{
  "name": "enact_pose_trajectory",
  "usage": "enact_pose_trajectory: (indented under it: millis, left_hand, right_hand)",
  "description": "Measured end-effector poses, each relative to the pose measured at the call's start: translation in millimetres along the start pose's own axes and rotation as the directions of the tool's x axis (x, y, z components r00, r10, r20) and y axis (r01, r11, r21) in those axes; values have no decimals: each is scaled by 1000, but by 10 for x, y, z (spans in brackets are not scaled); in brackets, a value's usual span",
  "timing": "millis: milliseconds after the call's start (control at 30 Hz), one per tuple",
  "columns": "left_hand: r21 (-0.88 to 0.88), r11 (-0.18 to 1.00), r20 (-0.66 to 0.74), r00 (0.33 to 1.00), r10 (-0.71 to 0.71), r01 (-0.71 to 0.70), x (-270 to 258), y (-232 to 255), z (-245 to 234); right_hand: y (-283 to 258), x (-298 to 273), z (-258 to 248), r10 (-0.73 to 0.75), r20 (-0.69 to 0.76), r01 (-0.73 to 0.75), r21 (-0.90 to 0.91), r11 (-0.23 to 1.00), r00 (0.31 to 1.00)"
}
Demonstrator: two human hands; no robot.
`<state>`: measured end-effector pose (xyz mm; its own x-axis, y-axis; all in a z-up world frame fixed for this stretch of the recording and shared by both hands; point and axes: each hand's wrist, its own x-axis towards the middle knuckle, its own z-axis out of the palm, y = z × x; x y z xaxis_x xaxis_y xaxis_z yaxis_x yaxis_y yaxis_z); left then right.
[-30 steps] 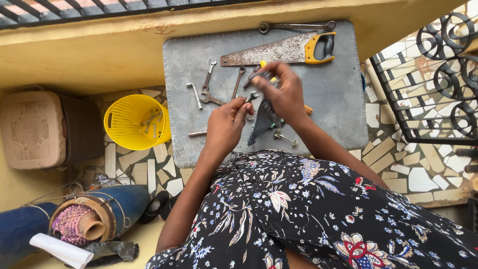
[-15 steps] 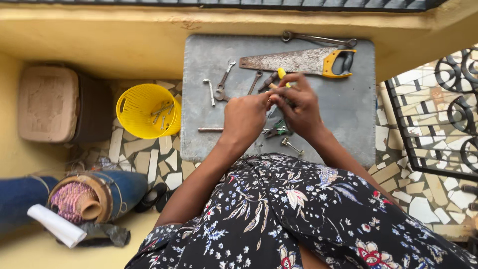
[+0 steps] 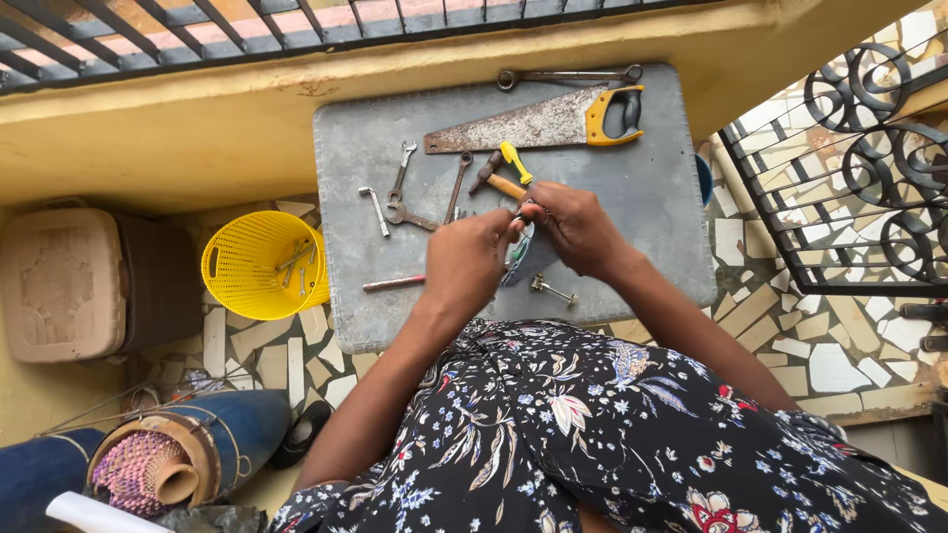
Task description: The person cleans various metal tools by hand using a piece of cloth.
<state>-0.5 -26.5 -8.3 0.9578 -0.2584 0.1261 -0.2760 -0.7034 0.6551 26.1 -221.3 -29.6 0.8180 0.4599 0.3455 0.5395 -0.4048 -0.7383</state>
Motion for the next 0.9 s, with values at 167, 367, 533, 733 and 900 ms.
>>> enact_pose_trajectory:
  millis: [167,367,533,733,900]
  left_hand:
    - [-263,963,-93,992,-88,60,21,199,223]
    - [-439,897,-197,969,-147,47,26,221,558]
    - [-892,437,-22,955,-295,114,29,6,969]
    - [-986,-155,98,960,-262,58,-175,-249,663]
    - [-960,-276,135,937,-323,43,-342,-438,228]
  right_hand:
    - [44,-86,126,95,-278,-100,-2,995,956]
    - [213,-53,279,266,-446,-212,167,963,855]
    - [743,-6,378,558,-292,-237,685,689,777]
    - [1127,-81,145,530,-118,-273,752,600,839]
    - [913,-122,97,580,80,-380,826,417,811]
